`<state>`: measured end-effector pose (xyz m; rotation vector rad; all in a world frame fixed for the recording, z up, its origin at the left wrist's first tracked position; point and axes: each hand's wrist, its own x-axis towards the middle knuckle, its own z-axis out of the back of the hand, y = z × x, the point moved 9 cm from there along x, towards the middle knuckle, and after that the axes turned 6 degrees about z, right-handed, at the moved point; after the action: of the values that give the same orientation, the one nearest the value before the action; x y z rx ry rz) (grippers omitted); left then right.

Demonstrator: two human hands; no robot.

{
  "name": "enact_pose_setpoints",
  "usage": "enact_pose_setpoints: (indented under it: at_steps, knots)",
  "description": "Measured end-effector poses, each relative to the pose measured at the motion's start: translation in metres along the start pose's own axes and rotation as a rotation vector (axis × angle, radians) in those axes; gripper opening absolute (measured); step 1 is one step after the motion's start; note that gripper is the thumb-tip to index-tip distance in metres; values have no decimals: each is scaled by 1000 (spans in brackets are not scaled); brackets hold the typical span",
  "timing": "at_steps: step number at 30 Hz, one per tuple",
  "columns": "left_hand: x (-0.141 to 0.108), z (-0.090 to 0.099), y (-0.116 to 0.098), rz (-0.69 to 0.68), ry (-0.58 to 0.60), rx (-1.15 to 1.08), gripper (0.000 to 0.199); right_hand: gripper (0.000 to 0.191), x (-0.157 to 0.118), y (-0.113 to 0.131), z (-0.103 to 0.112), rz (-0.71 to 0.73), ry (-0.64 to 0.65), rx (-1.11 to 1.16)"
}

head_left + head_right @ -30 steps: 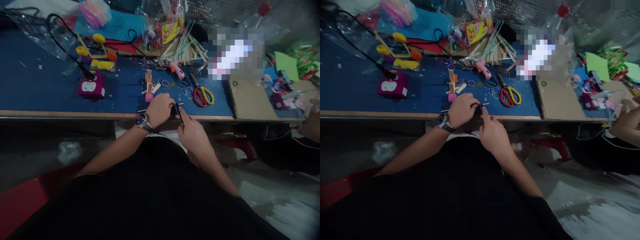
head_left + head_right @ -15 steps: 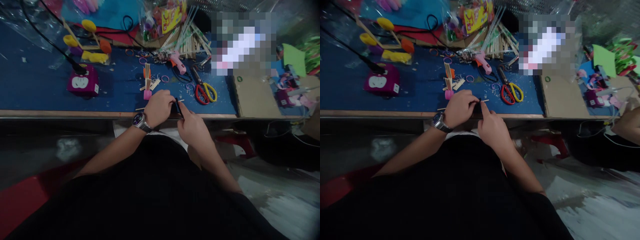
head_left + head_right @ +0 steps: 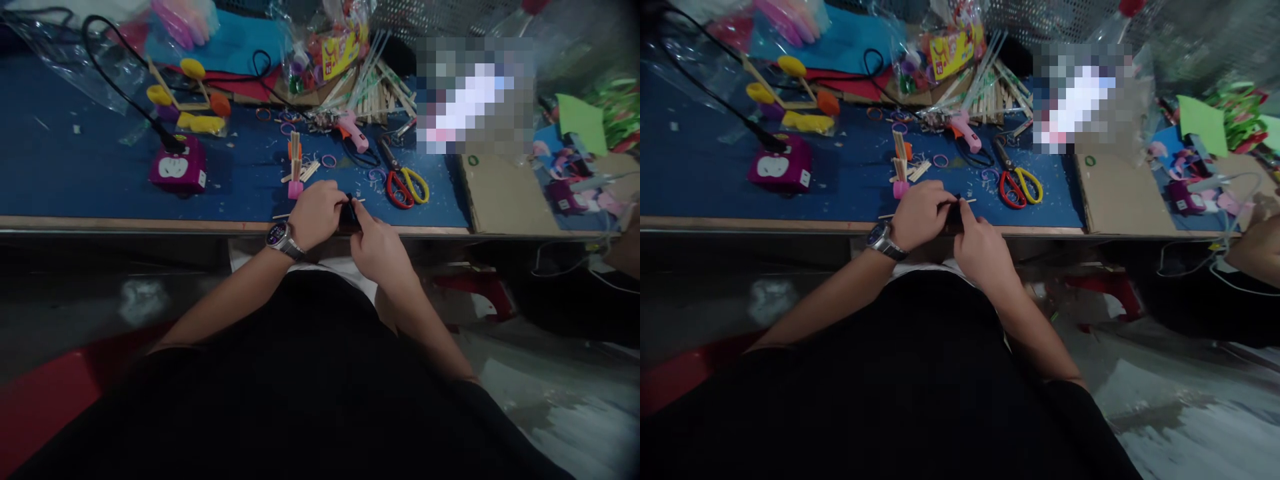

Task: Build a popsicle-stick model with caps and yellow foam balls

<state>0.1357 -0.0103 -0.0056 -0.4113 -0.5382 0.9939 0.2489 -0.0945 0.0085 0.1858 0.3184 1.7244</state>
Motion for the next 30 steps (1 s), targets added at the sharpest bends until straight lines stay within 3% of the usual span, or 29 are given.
enact_pose_setpoints:
  at_steps: [5, 11, 17, 30]
  knots:
    - [-2, 0, -2, 2, 3, -3, 34, 83, -16, 1, 2, -48, 79, -25]
    - [-2, 2, -3, 11, 6, -9, 35, 82, -29, 1, 2, -53, 62, -10]
    - [-2, 3, -2, -1, 3, -32, 32, 82, -21, 5, 2, -50, 121, -68]
    - [-3, 2, -3, -32, -10, -25, 37, 82, 4, 6, 5, -28, 98, -49]
